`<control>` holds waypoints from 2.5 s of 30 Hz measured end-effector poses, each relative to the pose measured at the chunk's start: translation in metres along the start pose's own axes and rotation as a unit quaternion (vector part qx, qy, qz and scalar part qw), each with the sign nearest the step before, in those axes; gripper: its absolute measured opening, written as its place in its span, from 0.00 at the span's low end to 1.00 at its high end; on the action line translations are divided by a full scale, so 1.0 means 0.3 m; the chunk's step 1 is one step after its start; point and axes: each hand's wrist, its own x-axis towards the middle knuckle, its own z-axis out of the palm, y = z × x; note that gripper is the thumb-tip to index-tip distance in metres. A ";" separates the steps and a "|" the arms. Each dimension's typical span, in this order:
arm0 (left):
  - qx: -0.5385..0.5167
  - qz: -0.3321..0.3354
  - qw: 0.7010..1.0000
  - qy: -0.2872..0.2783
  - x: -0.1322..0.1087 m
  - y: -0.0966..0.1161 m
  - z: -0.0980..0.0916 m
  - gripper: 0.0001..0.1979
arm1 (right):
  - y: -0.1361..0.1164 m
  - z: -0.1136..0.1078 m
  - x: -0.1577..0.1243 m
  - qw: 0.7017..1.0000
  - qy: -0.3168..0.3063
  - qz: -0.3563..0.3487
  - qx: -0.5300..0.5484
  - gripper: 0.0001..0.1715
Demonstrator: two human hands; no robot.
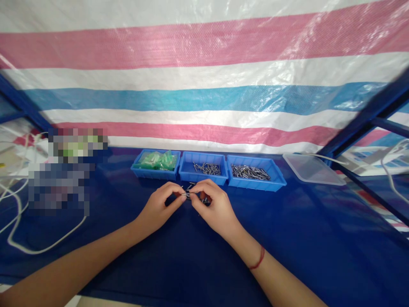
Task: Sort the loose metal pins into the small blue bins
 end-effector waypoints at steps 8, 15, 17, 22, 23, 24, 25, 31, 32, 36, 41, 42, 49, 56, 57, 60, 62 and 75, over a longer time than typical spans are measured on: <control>0.067 -0.006 0.997 -0.022 0.001 -0.012 -0.002 0.08 | 0.003 -0.042 0.023 0.998 -0.024 -0.025 -0.057 0.05; 0.220 0.041 0.972 -0.064 -0.004 -0.043 -0.006 0.13 | 0.070 -0.226 0.076 0.961 0.156 -0.002 -0.226 0.08; 0.248 0.039 0.965 -0.072 -0.002 -0.047 -0.004 0.15 | 0.116 -0.275 0.080 0.935 0.201 0.025 -0.292 0.10; 0.269 0.049 0.958 -0.087 0.005 -0.060 -0.002 0.16 | 0.171 -0.307 0.073 0.895 0.228 0.046 -0.381 0.11; 0.263 0.056 0.959 -0.091 0.007 -0.064 -0.003 0.15 | 0.161 -0.297 0.070 0.899 0.224 0.037 -0.376 0.11; 0.255 0.064 0.960 -0.096 0.009 -0.068 -0.005 0.14 | 0.145 -0.282 0.068 0.904 0.217 0.024 -0.366 0.11; 0.247 0.070 0.961 -0.100 0.011 -0.072 -0.007 0.13 | 0.126 -0.263 0.066 0.912 0.206 0.009 -0.355 0.11; 0.215 0.078 0.967 -0.110 0.021 -0.073 -0.012 0.12 | 0.030 -0.137 0.045 0.954 0.072 -0.088 -0.278 0.09; 0.216 0.077 0.967 -0.108 0.021 -0.070 -0.011 0.12 | 0.026 -0.119 0.041 0.957 0.045 -0.098 -0.269 0.09; 0.229 0.078 0.964 -0.106 0.018 -0.066 -0.007 0.12 | 0.023 -0.068 0.031 0.961 -0.041 -0.121 -0.245 0.09; 0.218 0.073 0.970 -0.079 0.014 -0.072 -0.001 0.13 | 0.024 -0.054 0.026 0.966 -0.051 -0.116 -0.223 0.08; 0.206 0.064 0.974 -0.064 0.014 -0.073 0.001 0.13 | 0.024 -0.055 0.026 0.968 -0.049 -0.111 -0.218 0.07; 0.041 -0.012 0.999 0.027 0.013 -0.033 0.003 0.11 | -0.005 -0.035 0.022 0.998 0.015 0.012 -0.056 0.14; -0.024 -0.041 0.999 0.010 -0.009 0.016 0.011 0.10 | -0.037 -0.004 0.014 0.991 0.028 0.090 0.093 0.13; -0.032 -0.042 0.999 0.005 -0.011 0.018 0.013 0.09 | -0.039 -0.003 0.013 0.990 0.030 0.096 0.103 0.13; -0.051 -0.045 0.998 0.001 -0.013 0.020 0.018 0.08 | -0.045 -0.006 0.010 0.989 0.035 0.096 0.105 0.12; -0.057 -0.044 0.997 -0.002 -0.013 0.020 0.019 0.07 | -0.051 -0.009 0.009 0.992 0.032 0.088 0.089 0.11; -0.025 -0.003 0.999 -0.034 0.003 0.005 -0.004 0.07 | -0.064 -0.010 0.005 0.996 0.014 0.066 0.061 0.08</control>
